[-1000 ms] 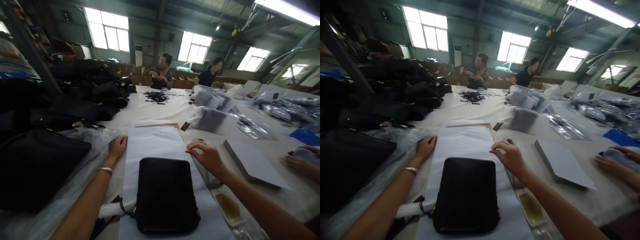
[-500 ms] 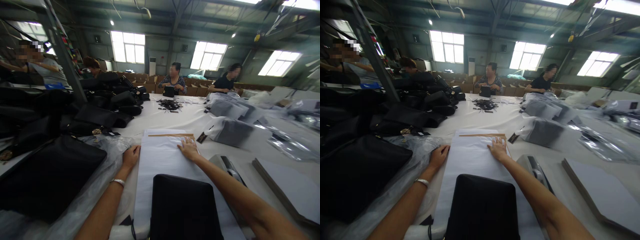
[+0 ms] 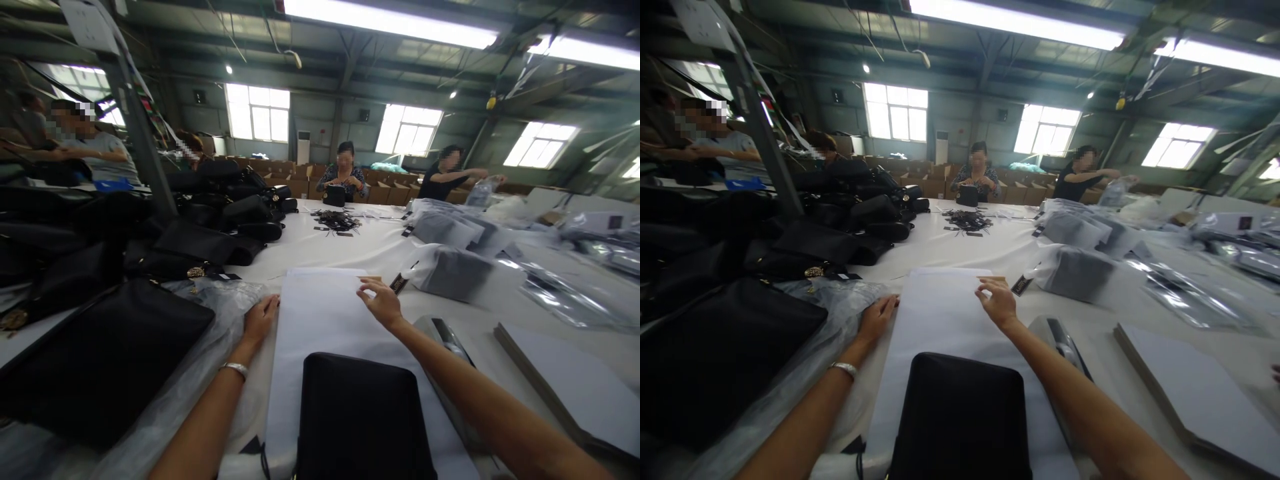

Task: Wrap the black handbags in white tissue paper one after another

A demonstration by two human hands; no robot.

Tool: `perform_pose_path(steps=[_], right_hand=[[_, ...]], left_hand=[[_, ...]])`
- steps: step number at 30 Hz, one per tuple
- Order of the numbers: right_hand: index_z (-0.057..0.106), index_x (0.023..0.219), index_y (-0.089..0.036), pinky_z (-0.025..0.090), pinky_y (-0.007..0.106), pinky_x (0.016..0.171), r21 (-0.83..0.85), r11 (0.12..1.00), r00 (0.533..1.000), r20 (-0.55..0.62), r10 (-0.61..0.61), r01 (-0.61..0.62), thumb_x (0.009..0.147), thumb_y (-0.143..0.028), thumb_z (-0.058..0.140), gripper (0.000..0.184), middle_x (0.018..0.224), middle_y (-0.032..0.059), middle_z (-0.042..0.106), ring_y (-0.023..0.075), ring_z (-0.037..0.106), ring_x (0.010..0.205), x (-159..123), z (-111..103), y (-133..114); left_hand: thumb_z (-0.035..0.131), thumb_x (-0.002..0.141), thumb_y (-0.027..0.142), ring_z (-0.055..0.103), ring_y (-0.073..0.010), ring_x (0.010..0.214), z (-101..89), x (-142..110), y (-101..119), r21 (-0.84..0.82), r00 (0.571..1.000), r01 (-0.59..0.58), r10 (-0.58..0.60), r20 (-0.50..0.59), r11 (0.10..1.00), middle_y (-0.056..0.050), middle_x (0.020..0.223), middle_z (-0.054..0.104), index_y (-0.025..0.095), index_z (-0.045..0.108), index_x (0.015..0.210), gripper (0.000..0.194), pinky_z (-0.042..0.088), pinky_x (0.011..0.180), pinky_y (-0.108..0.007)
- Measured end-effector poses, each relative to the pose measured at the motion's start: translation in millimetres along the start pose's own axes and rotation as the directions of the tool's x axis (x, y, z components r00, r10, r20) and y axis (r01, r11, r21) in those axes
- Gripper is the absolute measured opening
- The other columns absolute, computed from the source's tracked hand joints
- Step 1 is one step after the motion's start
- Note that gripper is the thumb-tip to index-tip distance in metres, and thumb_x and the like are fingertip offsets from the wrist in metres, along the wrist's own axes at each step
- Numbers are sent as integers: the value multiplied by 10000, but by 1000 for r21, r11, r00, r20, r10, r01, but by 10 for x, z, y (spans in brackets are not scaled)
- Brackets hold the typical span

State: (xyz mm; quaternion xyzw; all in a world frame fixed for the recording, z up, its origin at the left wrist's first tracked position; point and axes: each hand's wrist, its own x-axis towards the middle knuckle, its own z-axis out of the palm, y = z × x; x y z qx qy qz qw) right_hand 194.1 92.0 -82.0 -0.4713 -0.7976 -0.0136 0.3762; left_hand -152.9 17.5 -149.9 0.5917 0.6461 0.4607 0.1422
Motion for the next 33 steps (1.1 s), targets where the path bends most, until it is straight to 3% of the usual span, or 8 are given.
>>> perform_pose_path(steps=[4, 7, 9, 13, 17, 21, 26, 33], right_hand=[[649, 804, -246, 471, 450, 1021, 89, 989, 993, -8, -121, 121, 838, -266, 649, 39, 1239, 36, 670, 233, 606, 1167, -77, -291, -164], [624, 847, -240, 460, 468, 1033, 139, 960, 970, 3, -245, 242, 835, -209, 634, 35, 1291, 61, 634, 241, 577, 1206, -166, -576, -312], [607, 873, -237, 442, 479, 1051, 148, 930, 939, 15, -344, 338, 829, -159, 612, 90, 1306, 69, 621, 242, 562, 1225, -240, -782, -409], [585, 910, -238, 392, 499, 1099, 112, 876, 878, 57, -476, 468, 835, -143, 591, 122, 1293, 67, 630, 245, 549, 1247, -428, -1179, -560], [540, 1179, -234, 362, 519, 1125, 71, 903, 901, 67, -429, 424, 837, -290, 667, 370, 1168, 80, 679, 255, 622, 1137, -661, -1518, -680], [323, 1477, -215, 330, 517, 1151, 27, 947, 944, 80, -320, 319, 823, -377, 713, 778, 1023, 53, 712, 253, 652, 1055, -898, -1777, -821], [615, 1250, -279, 346, 493, 1137, -11, 940, 932, 133, -336, 341, 881, -182, 603, 382, 901, -1, 696, 174, 667, 839, -1287, -1961, -949], [673, 1149, -256, 328, 491, 1155, 5, 902, 891, 156, -426, 431, 786, -5, 475, 483, 1240, 42, 677, 215, 632, 1134, -2030, -1927, -1133]], left_hand=[[398, 958, 458, 556, -262, 1264, 8, 29, 159, 45, 997, -64, 66, -42, 997, -178, 1385, 565, 124, 469, 1393, 553, 430, 1060, -428], [582, 869, 523, 318, -284, 1441, -14, 69, 524, 100, 977, -206, 210, -31, 973, -156, 1556, 350, 177, 294, 1505, 779, 286, 1162, -479], [691, 797, 522, 222, -314, 1474, -68, 97, 862, 204, 927, -370, 376, 11, 906, -139, 1582, 302, 217, 254, 1523, 901, 213, 1181, -529], [711, 830, 386, 559, -291, 1243, -274, 96, 1495, 364, 803, -577, 589, 91, 731, -136, 1324, 614, 219, 212, 1536, 880, 213, 1172, -563], [673, 869, 337, 686, -213, 986, -536, -134, 1809, 282, 801, -593, 589, 108, 755, -33, 1071, 726, 275, 291, 1511, 750, 420, 1082, -449], [671, 863, 405, 618, -258, 1155, -812, -615, 1880, 184, 777, -628, 623, 91, 756, -68, 1220, 678, 277, 457, 1425, 615, 485, 1027, -426], [591, 905, 273, 672, -209, 996, -1130, -1311, 1874, 46, 732, -666, 641, 230, 744, -43, 1037, 710, 263, 702, 1122, 245, 434, 1087, -438], [571, 846, 158, 624, -250, 1153, -1154, -1907, 1429, 176, 766, -607, 511, 391, 775, -70, 1248, 664, 276, 714, 1084, 302, 466, 1060, -439]])
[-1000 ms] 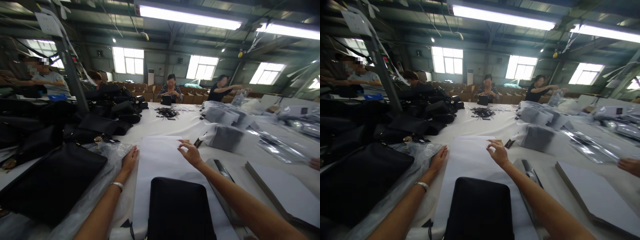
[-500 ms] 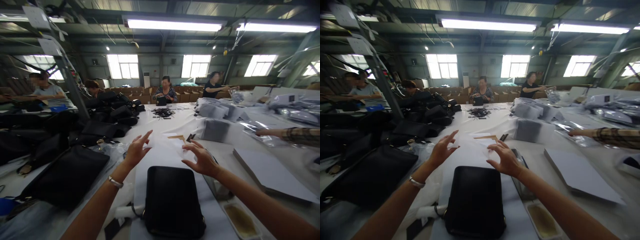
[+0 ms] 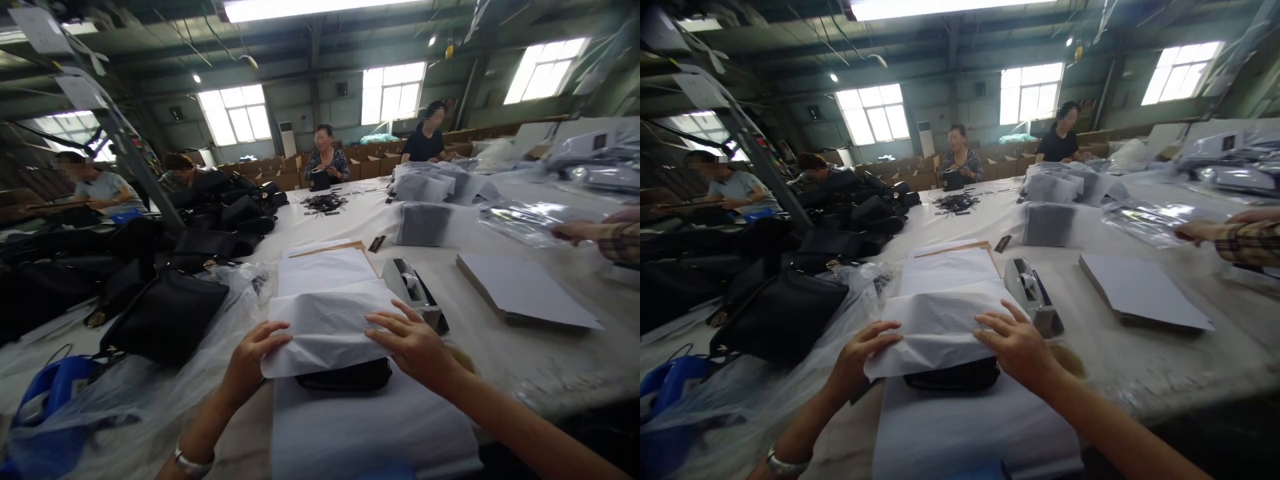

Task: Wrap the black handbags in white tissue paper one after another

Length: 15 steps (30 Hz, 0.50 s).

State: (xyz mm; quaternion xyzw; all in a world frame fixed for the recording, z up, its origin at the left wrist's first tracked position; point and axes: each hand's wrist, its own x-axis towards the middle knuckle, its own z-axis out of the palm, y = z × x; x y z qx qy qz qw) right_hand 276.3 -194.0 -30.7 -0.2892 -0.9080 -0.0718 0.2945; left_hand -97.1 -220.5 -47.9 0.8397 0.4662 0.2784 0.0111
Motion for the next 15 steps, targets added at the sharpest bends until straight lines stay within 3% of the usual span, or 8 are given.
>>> perform_pose_path(steps=[4, 7, 9, 12, 15], right_hand=[[644, 1208, -229, 423, 446, 1103, 5, 1000, 1000, 9, 2, -2, 836, -15, 456, 469, 1269, 59, 665, 210, 632, 1158, -208, 178, -200], [636, 1228, -224, 462, 440, 1070, 3, 1000, 1000, -25, 17, -17, 890, -50, 459, 419, 1278, 65, 658, 213, 627, 1168, -306, 295, -289], [632, 1240, -216, 473, 452, 1058, 9, 999, 999, -27, 39, -38, 910, -74, 467, 395, 1291, 69, 649, 226, 614, 1187, -356, 353, -325], [621, 1265, -211, 476, 480, 1052, 17, 997, 997, -9, 73, -73, 921, -91, 471, 394, 1328, 73, 623, 246, 584, 1227, -411, 399, -340], [612, 1280, -217, 462, 489, 1064, 21, 995, 995, -12, 100, -100, 927, -96, 474, 398, 1357, 73, 601, 247, 553, 1263, -419, 394, -300]], left_hand=[[517, 756, 41, 533, -281, 1290, -15, -101, 104, 204, 995, 49, -65, 71, 978, -77, 1398, 569, 288, 603, 1284, 589, 410, 1095, -531], [589, 754, 113, 327, -339, 1431, -103, -39, 487, 309, 989, 5, -50, 138, 951, -102, 1564, 342, 280, 339, 1499, 804, 275, 1135, -641], [660, 781, 209, 251, -339, 1461, -78, 33, 763, 303, 979, -77, 15, 204, 950, -90, 1603, 247, 301, 255, 1529, 856, 202, 1160, -647], [734, 780, 271, 222, -316, 1473, 139, 139, 973, 262, 952, -194, 117, 283, 945, -77, 1612, 227, 339, 229, 1528, 904, 158, 1178, -632], [751, 784, 277, 217, -317, 1474, 433, 218, 930, 239, 934, -248, 166, 316, 939, -106, 1603, 247, 323, 211, 1533, 925, 176, 1168, -641]])
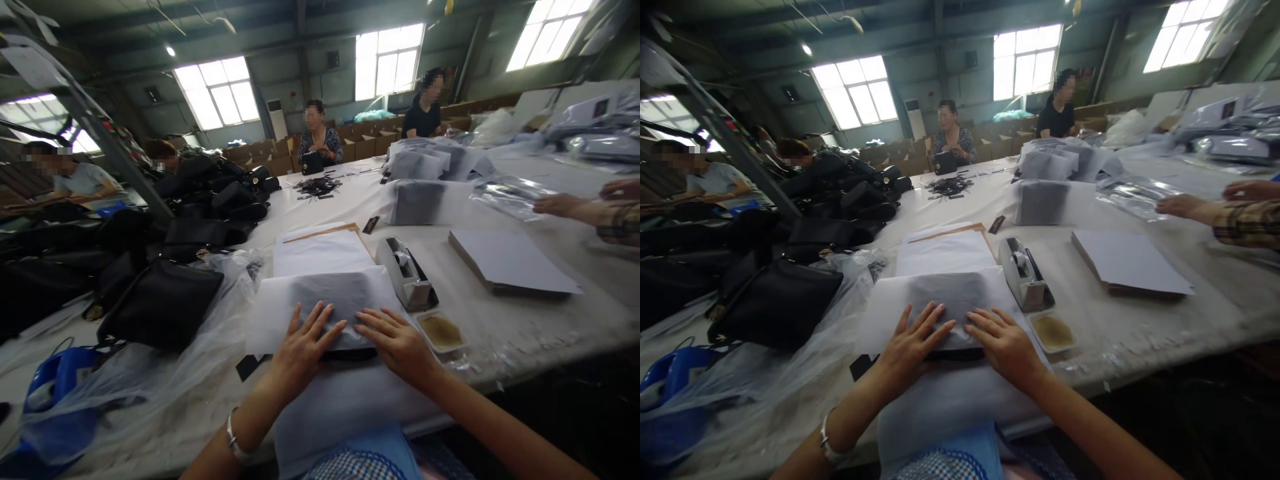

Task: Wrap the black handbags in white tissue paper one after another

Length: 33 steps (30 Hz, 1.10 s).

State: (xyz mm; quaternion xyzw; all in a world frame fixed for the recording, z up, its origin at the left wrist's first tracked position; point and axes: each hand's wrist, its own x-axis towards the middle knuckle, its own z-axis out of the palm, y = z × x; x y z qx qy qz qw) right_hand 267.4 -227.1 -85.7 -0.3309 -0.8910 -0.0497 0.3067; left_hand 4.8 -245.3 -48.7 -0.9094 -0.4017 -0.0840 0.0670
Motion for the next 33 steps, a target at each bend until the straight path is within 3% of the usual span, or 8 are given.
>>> perform_pose_path(steps=[5, 13, 20, 25, 29, 33], right_hand=[[583, 1319, -229, 425, 474, 1104, -5, 1000, 999, -48, 20, -20, 931, -95, 483, 422, 1384, 75, 576, 231, 517, 1301, 112, -70, 133], [599, 1310, -281, 432, 453, 1105, 24, 1000, 997, -78, -10, 12, 939, -89, 469, 438, 1334, 41, 619, 217, 554, 1263, 195, -137, 406], [596, 1314, -303, 465, 433, 1080, 42, 999, 1000, -4, -27, 28, 915, -32, 427, 512, 1309, 18, 636, 199, 564, 1251, -16, -65, 548], [586, 1326, -291, 500, 422, 1046, 59, 998, 1000, 20, -10, 9, 932, -45, 423, 492, 1329, 22, 623, 201, 576, 1238, -121, 1, 526], [604, 1306, -300, 498, 418, 1044, 95, 995, 999, 35, 39, -43, 938, -61, 439, 469, 1318, 26, 631, 198, 610, 1193, -229, -51, 434], [661, 1226, -295, 518, 403, 988, 167, 982, 995, 75, 71, -83, 957, -188, 535, 316, 1182, 33, 711, 207, 656, 1090, -373, -210, 260]], left_hand=[[724, 814, 319, 228, -331, 1468, 242, 186, -8, -13, 994, 43, -44, -100, 999, -130, 1589, 275, 290, 231, 1533, 872, 218, 1154, -646], [661, 868, 330, 379, -338, 1403, 437, 345, 278, -22, 947, 190, -189, -260, 981, -122, 1520, 415, 283, 251, 1531, 781, 257, 1151, -636], [628, 882, 440, 471, -311, 1342, 369, 197, 169, -27, 939, 151, -152, -309, 988, -122, 1460, 503, 229, 424, 1447, 637, 450, 1045, -474], [581, 935, 306, 582, -267, 1222, 357, 86, 141, -46, 934, 116, -125, -334, 992, -75, 1308, 645, 216, 639, 1198, 284, 511, 971, -423], [568, 942, 230, 569, -251, 1238, 403, 2, 212, -47, 939, 109, -119, -324, 993, -64, 1321, 637, 232, 644, 1207, 275, 482, 1020, -428], [552, 946, 190, 533, -240, 1279, 432, -59, 247, -72, 948, 120, -136, -287, 990, -51, 1367, 604, 236, 623, 1248, 314, 437, 1076, -433]])
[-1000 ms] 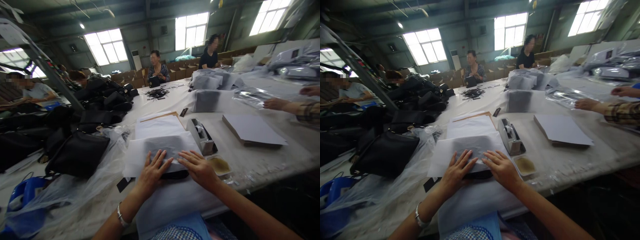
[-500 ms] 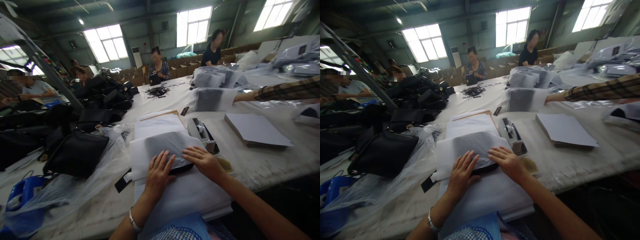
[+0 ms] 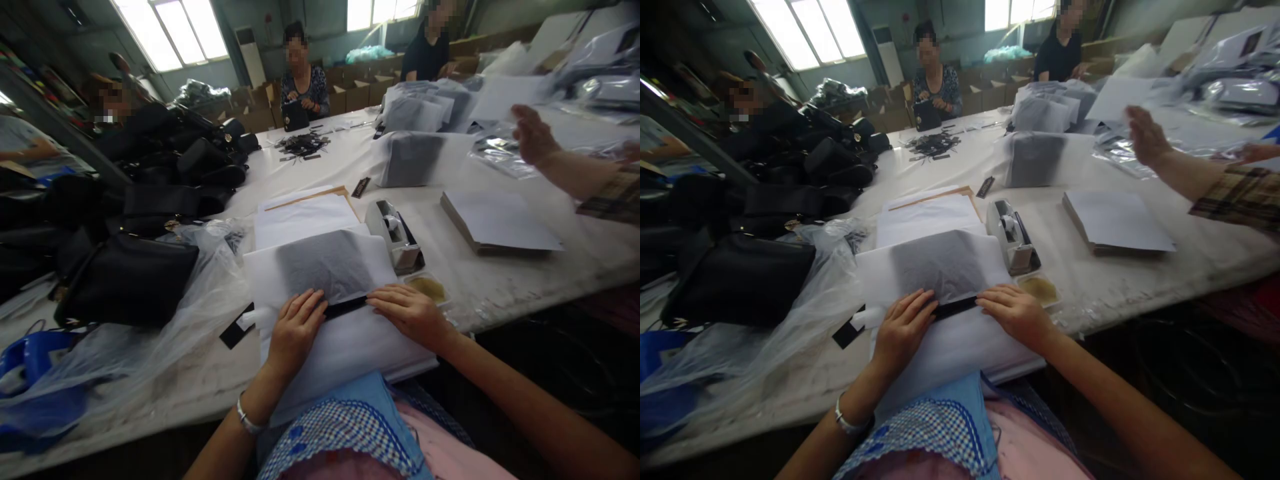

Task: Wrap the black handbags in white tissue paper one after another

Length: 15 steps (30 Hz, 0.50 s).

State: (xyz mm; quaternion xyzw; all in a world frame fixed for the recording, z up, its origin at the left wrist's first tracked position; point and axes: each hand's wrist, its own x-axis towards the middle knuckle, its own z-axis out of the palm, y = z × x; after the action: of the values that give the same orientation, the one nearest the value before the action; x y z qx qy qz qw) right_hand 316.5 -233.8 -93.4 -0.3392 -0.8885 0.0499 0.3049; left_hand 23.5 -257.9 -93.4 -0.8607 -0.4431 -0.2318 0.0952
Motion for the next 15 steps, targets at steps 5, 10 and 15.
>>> perform_pose_path(steps=[5, 10, 15], right_hand=[[670, 1196, -244, 532, 365, 867, 123, 992, 956, 292, -15, -22, 882, -445, 657, 373, 1095, 68, 709, 222, 637, 991, -166, -48, -256], [719, 1038, -229, 513, 324, 805, 170, 981, 945, 325, 35, -95, 888, -415, 655, 247, 959, 54, 713, 202, 630, 908, -169, 20, -317], [753, 932, -253, 506, 269, 786, 252, 960, 938, 347, 28, -122, 942, -373, 584, 208, 886, 23, 725, 161, 656, 835, -97, 8, -296]], left_hand=[[550, 948, 198, 514, -239, 1301, 7, -17, -7, -44, 1000, 4, -5, -4, 999, -41, 1378, 595, 236, 613, 1265, 326, 421, 1094, -434], [538, 952, 198, 509, -235, 1304, -2, -16, -5, -69, 1000, 12, -12, 0, 998, -45, 1386, 588, 232, 607, 1277, 334, 415, 1102, -437], [529, 958, 208, 512, -232, 1301, -21, -13, -10, -85, 1000, 17, -15, 26, 996, -39, 1393, 583, 234, 613, 1269, 323, 414, 1107, -433]])
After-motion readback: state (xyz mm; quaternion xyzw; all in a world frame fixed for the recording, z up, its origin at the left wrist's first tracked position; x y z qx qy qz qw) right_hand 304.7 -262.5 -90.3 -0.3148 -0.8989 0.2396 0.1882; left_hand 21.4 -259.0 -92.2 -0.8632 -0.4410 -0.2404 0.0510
